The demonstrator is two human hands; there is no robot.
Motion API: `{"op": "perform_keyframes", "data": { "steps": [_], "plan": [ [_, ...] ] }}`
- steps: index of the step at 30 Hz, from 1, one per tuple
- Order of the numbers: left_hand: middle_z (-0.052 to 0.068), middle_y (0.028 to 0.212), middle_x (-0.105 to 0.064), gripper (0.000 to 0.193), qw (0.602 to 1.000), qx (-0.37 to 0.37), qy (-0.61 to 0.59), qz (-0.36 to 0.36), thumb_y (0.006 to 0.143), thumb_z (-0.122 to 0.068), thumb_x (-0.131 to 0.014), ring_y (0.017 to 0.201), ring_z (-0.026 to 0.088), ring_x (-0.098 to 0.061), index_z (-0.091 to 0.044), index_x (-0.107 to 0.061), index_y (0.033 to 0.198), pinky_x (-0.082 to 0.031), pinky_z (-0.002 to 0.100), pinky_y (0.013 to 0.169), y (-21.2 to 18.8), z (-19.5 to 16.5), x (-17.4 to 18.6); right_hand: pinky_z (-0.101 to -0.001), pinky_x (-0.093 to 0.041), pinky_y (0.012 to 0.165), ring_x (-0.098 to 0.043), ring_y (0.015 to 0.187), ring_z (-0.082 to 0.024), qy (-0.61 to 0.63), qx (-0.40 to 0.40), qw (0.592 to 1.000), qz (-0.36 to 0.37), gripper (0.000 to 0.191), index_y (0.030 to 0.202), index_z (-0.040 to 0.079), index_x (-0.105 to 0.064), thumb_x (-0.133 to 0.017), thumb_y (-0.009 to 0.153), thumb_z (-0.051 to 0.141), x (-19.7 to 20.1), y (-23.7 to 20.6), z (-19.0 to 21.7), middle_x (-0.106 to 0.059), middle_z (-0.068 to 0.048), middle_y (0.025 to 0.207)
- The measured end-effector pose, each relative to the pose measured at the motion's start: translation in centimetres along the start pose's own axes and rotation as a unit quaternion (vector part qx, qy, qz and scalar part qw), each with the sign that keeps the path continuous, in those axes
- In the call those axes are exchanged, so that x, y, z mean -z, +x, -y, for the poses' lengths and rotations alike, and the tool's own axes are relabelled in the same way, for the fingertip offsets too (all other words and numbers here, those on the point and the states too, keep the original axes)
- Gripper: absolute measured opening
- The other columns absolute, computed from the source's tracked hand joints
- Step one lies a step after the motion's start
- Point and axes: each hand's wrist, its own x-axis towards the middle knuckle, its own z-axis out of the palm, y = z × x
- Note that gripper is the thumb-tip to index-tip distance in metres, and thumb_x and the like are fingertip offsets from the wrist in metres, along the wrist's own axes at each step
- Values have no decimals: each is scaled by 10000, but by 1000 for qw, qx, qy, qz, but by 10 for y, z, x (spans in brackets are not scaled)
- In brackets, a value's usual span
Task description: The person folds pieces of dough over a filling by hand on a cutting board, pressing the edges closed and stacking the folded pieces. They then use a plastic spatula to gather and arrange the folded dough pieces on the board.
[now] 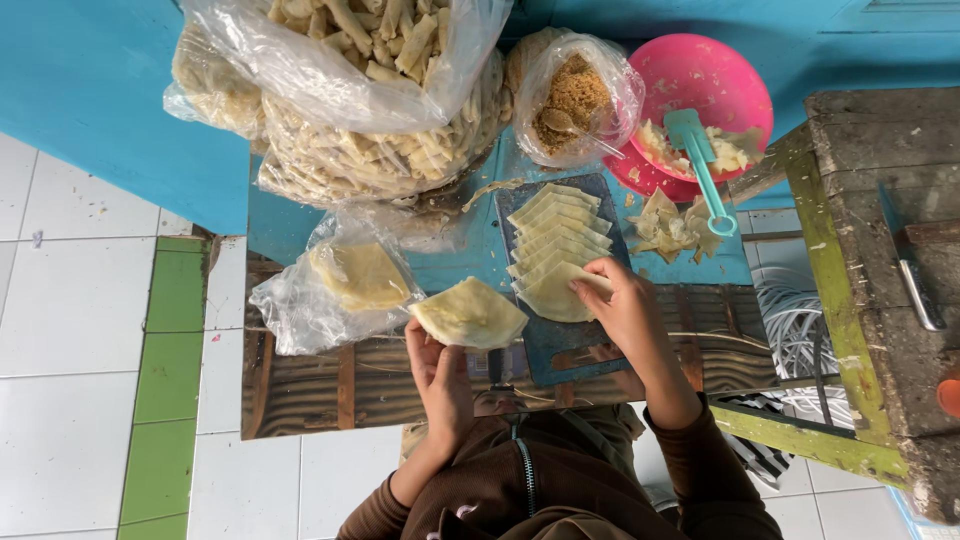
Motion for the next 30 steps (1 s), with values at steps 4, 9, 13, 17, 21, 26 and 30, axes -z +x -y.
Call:
{"op": "perform_keyframes", "data": {
  "steps": [4,9,13,17,21,26,30],
  "plan": [
    [137,1348,-570,545,999,4,0,46,973,53,-550,1245,213,-578,-53,-360,1472,-460,358,1082,1,7,-16,-394,-509,705,-653,896,-321,-164,156,965,-134,390,1068,22,-636,-851,797,202,9,-5,28,-651,-139,957],
    [112,1342,-567,547,994,24,61,91,987,-11,-616,1224,183,-578,-59,-356,1466,-483,337,1035,-1,9,-33,-364,-519,843,-623,1000,-247,11,243,957,-156,258,1009,69,-680,-859,828,112,24,-32,61,-637,-83,1042],
    [104,1342,-563,531,988,29,61,142,1011,-22,-623,1215,178,-576,-54,-350,1466,-507,326,1009,-3,11,-41,-352,-531,777,-643,942,-262,65,294,952,-54,326,1032,54,-739,-879,759,163,9,-49,65,-678,-72,1025],
    [133,1367,-577,498,979,1,94,181,1028,29,-623,1264,197,-575,-28,-373,1455,-481,330,1091,-2,13,-42,-262,-578,657,-714,847,-148,226,151,962,-3,167,1083,51,-743,-766,927,106,-12,-49,40,-732,-67,981],
    [118,1362,-593,442,981,70,91,157,1021,-2,-590,1250,182,-585,-21,-410,1424,-499,330,1047,-3,11,-39,-243,-565,541,-691,683,-104,480,-91,868,90,156,1073,-22,-711,-703,976,100,-23,-49,7,-733,-80,874],
    [124,1378,-613,431,979,65,92,167,1051,-41,-576,1272,173,-589,-17,-443,1460,-490,296,1087,-2,7,-42,-241,-548,527,-683,645,-103,485,-76,868,77,140,1083,-30,-728,-701,966,44,-31,-52,-2,-735,-85,857],
    [116,1315,-619,631,949,34,241,201,979,-10,-686,1197,157,-598,-9,-373,1526,-526,312,1000,-6,2,-50,-222,-552,579,-689,750,-78,401,41,914,48,148,1099,-27,-740,-693,962,2,-31,-59,11,-717,-61,972]
  ]
}}
